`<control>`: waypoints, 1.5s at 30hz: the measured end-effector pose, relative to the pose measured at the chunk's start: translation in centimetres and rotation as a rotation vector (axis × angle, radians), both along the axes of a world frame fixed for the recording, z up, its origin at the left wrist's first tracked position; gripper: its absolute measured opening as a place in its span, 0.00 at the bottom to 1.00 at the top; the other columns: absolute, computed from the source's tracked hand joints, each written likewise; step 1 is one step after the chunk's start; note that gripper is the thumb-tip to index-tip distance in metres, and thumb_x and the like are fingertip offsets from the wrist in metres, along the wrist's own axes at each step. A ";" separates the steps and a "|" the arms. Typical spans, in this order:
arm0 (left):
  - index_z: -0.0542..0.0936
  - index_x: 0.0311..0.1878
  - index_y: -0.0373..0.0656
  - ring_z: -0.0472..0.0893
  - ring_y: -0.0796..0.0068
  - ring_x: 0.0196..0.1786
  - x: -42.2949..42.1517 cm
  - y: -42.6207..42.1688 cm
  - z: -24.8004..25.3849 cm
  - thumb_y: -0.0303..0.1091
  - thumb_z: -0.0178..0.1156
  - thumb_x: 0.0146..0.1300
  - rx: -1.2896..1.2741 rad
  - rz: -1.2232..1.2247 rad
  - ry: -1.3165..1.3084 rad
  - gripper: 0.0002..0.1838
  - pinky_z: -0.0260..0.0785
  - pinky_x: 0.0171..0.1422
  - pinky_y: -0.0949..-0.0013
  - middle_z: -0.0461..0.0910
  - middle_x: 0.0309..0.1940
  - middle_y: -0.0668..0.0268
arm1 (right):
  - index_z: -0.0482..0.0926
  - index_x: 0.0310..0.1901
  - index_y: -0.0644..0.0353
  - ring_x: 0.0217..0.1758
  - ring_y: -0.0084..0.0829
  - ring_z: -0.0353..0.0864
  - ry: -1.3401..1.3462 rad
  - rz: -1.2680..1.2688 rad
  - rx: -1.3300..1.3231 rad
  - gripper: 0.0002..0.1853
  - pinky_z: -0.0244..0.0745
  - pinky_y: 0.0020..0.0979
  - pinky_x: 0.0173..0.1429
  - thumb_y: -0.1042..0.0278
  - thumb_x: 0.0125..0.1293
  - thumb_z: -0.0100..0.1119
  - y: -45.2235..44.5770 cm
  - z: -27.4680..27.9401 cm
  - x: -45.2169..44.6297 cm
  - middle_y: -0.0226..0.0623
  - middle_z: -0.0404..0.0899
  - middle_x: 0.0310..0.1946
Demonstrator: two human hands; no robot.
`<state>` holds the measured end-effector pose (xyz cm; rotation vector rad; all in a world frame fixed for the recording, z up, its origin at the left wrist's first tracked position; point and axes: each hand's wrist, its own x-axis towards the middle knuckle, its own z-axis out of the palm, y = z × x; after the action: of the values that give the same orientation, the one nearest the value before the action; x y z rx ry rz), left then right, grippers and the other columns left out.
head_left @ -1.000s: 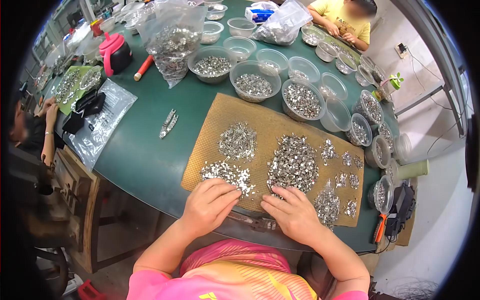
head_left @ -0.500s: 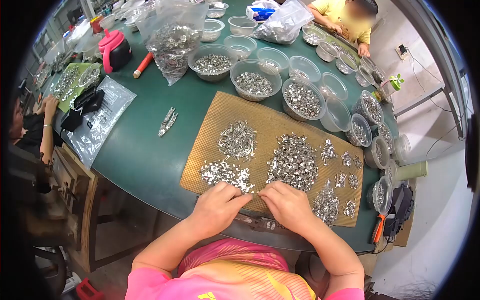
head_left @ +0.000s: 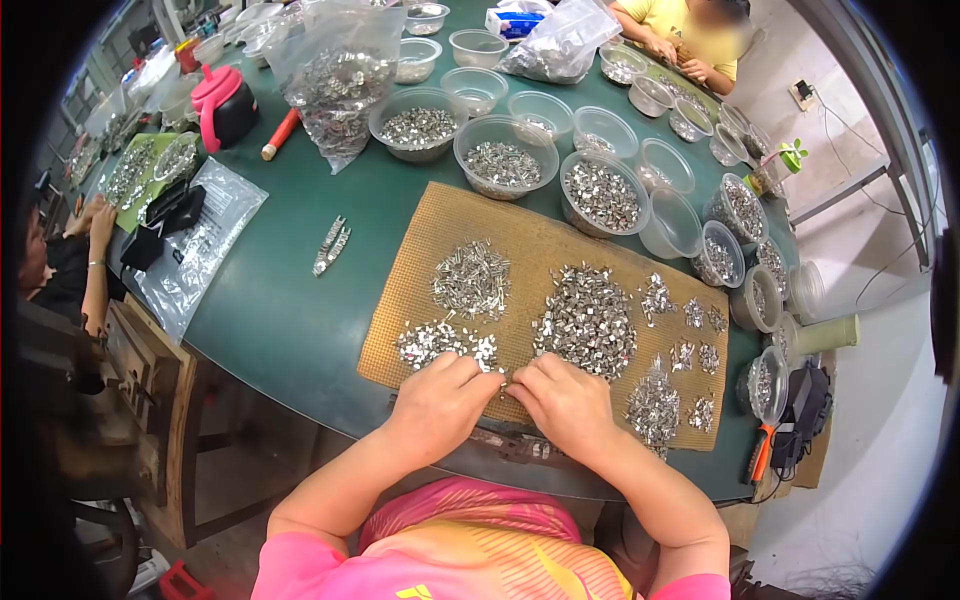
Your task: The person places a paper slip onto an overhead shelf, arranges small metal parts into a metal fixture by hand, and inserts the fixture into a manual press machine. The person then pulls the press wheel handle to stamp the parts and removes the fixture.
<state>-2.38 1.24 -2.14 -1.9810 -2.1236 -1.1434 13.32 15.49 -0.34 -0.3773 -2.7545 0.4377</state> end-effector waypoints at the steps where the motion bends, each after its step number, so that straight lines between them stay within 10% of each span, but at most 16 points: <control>1: 0.87 0.45 0.45 0.78 0.65 0.35 0.0 0.1 0.1 0.25 0.73 0.57 -0.004 0.001 0.013 0.12 0.73 0.36 0.63 0.76 0.31 0.67 | 0.81 0.38 0.53 0.33 0.34 0.86 -0.006 -0.003 0.013 0.09 0.81 0.35 0.32 0.62 0.64 0.73 -0.1 -0.1 0.0 0.31 0.78 0.33; 22: 0.84 0.38 0.47 0.80 0.64 0.39 -1.0 1.6 0.9 0.27 0.72 0.55 -0.127 -0.164 0.147 0.08 0.76 0.42 0.63 0.77 0.31 0.68 | 0.78 0.42 0.57 0.31 0.38 0.84 0.094 0.014 -0.036 0.08 0.79 0.37 0.35 0.72 0.65 0.69 0.5 1.9 5.5 0.34 0.80 0.36; 35: 0.82 0.38 0.41 0.80 0.57 0.36 -0.5 1.1 1.7 0.23 0.70 0.60 -0.078 -0.122 -0.139 0.06 0.72 0.40 0.58 0.79 0.31 0.61 | 0.79 0.43 0.60 0.55 0.38 0.84 -0.020 0.024 -0.005 0.12 0.80 0.42 0.61 0.75 0.60 0.71 -1.4 1.7 12.3 0.37 0.82 0.48; 45: 0.82 0.38 0.43 0.81 0.56 0.38 0.3 -0.1 1.0 0.25 0.70 0.61 -0.142 -0.151 -0.092 0.06 0.74 0.41 0.57 0.78 0.32 0.62 | 0.83 0.44 0.60 0.53 0.41 0.88 -0.026 0.006 -0.116 0.09 0.84 0.39 0.57 0.75 0.62 0.71 -1.0 2.4 12.6 0.37 0.86 0.49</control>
<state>-2.08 1.18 -1.13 -2.2262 -2.1892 -1.1552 25.90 14.48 2.02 -0.4053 -2.7636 0.6007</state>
